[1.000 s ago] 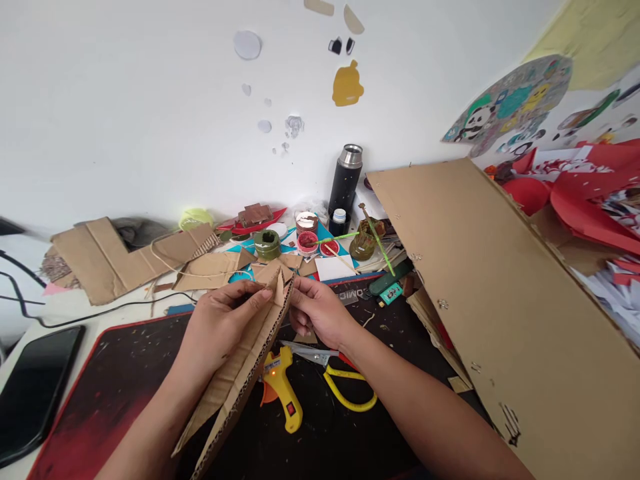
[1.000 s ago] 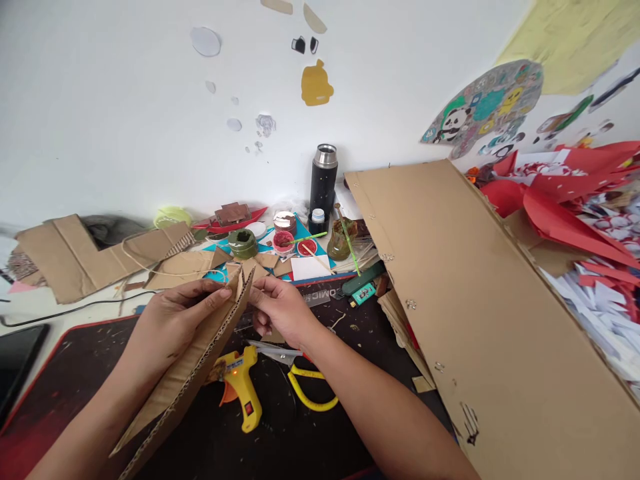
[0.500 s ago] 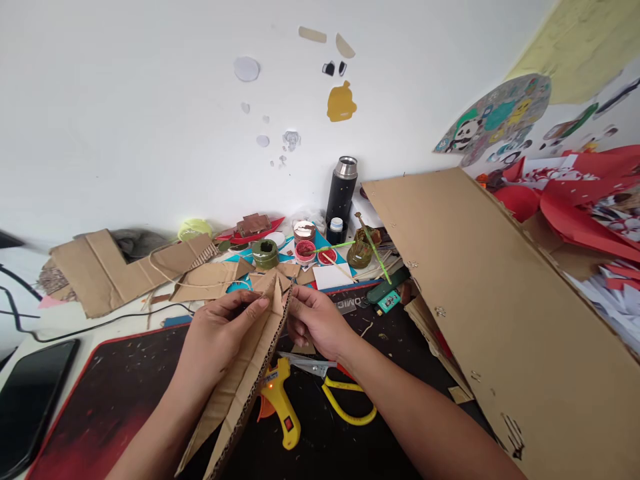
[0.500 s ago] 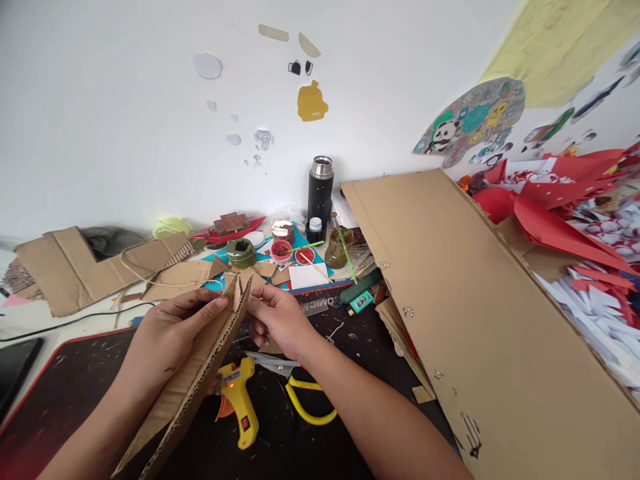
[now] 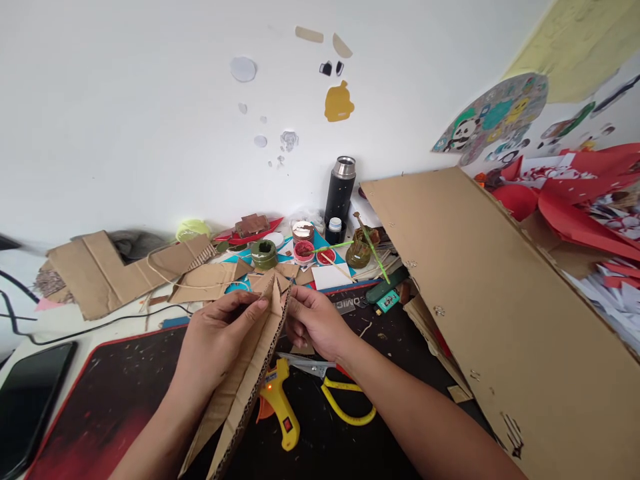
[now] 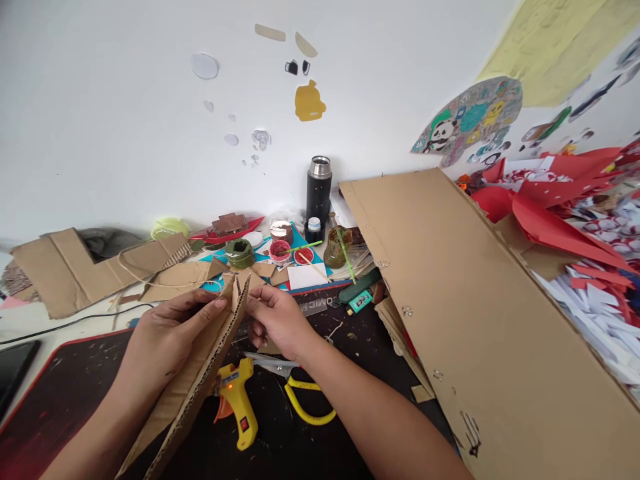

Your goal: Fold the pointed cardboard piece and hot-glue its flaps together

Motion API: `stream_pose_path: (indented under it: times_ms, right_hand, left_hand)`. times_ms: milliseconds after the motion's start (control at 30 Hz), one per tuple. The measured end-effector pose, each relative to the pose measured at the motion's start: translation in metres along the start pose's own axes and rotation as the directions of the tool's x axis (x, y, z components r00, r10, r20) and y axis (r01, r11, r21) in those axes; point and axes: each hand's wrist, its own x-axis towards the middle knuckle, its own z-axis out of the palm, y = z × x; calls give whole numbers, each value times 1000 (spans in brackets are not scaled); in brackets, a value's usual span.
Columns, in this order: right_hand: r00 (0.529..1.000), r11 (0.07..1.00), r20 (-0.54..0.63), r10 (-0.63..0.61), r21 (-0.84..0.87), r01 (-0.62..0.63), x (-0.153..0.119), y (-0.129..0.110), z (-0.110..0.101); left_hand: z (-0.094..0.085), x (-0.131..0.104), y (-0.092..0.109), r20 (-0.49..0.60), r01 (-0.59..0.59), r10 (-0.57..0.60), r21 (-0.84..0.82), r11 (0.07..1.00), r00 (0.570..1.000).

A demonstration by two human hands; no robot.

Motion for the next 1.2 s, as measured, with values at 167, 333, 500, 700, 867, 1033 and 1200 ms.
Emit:
stream_pose_path:
  times_ms: [167,333,500,700,867,1033,1200]
  right_hand:
    - [1000,1000,6,-9,-18,9,-2,-3,3]
    - [999,998,8,-53,-44,53,-6,-10,8]
    - [998,998,40,-48,-38,50,-11,-16,11]
    - [994,996,64,-83,-40,86,-13,-16,13]
    - [989,993,103,-105,-35,109,-16,-16,14]
    - [987,995,131,-97,-25,101,-17,-14,12]
    - [991,995,109,-80,-42,85,-14,-10,9]
  left_hand:
    - [-1,-4,3,-32,-53,54,13,998,998]
    - [-5,-13,7,-88,-152,162,111,982,983]
    - [-9,-24,9,-90,-274,302,234,933,949]
    - [-13,-31,17,-62,-413,453,316,854,889]
    - [-16,-38,25,-80,-427,471,315,848,878]
    - [-15,-43,31,-95,-383,418,260,886,903]
    - [-15,-39,34,-69,-366,380,163,916,922]
